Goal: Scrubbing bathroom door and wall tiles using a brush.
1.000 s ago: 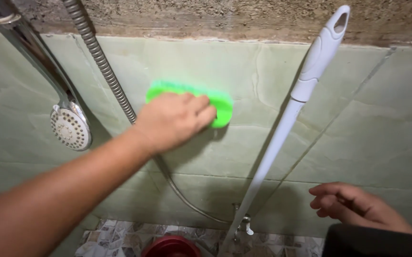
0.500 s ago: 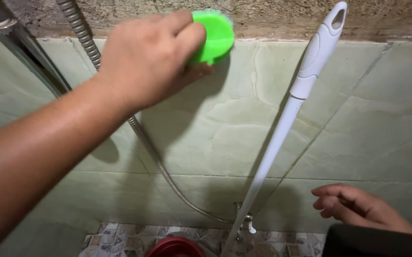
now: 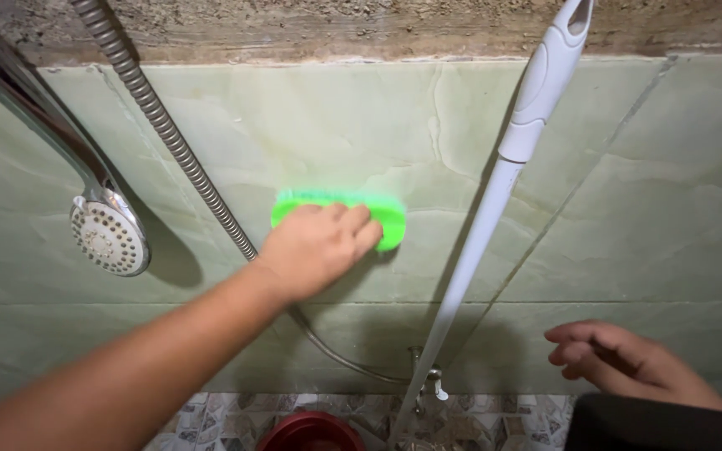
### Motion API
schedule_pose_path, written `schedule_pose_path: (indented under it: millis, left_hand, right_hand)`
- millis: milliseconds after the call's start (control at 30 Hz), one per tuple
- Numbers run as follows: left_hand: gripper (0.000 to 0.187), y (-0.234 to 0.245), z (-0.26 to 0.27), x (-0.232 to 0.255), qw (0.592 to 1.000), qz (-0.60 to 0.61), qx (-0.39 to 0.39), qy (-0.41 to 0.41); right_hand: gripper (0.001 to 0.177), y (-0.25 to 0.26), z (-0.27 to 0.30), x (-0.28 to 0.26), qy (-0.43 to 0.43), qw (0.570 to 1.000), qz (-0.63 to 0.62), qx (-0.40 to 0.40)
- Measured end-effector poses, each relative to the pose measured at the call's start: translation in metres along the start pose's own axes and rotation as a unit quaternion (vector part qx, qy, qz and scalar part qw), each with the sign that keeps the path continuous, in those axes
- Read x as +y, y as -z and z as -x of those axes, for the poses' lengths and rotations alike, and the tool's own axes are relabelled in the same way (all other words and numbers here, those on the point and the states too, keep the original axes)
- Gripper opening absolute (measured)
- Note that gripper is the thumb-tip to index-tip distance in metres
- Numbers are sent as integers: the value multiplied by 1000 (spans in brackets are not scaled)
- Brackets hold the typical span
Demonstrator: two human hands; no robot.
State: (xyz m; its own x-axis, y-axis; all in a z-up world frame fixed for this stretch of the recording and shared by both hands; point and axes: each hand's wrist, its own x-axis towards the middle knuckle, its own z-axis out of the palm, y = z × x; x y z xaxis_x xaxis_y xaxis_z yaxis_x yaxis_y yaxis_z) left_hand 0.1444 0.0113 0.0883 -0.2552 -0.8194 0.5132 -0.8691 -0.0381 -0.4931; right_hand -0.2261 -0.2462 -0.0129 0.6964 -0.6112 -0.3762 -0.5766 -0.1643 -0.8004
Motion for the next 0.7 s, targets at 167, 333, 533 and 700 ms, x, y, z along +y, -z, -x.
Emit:
schedule_pose_path:
  millis: [167, 333, 533, 700]
  left_hand:
    - [26, 62, -45, -38, 997, -62, 48, 23]
    - [29, 86, -71, -47, 987, -25, 153, 49]
    - [20, 6, -26, -1, 1000, 16, -19, -3]
    - [12, -34, 13, 23, 992, 79, -92, -45]
  right_hand:
    - [39, -3, 3, -6, -22, 1000, -11, 7]
    - [40, -2, 1, -5, -23, 999, -32, 7]
    - [41, -10, 11, -12, 6, 1000, -30, 0]
    - [40, -4, 12, 26, 14, 998, -52, 31]
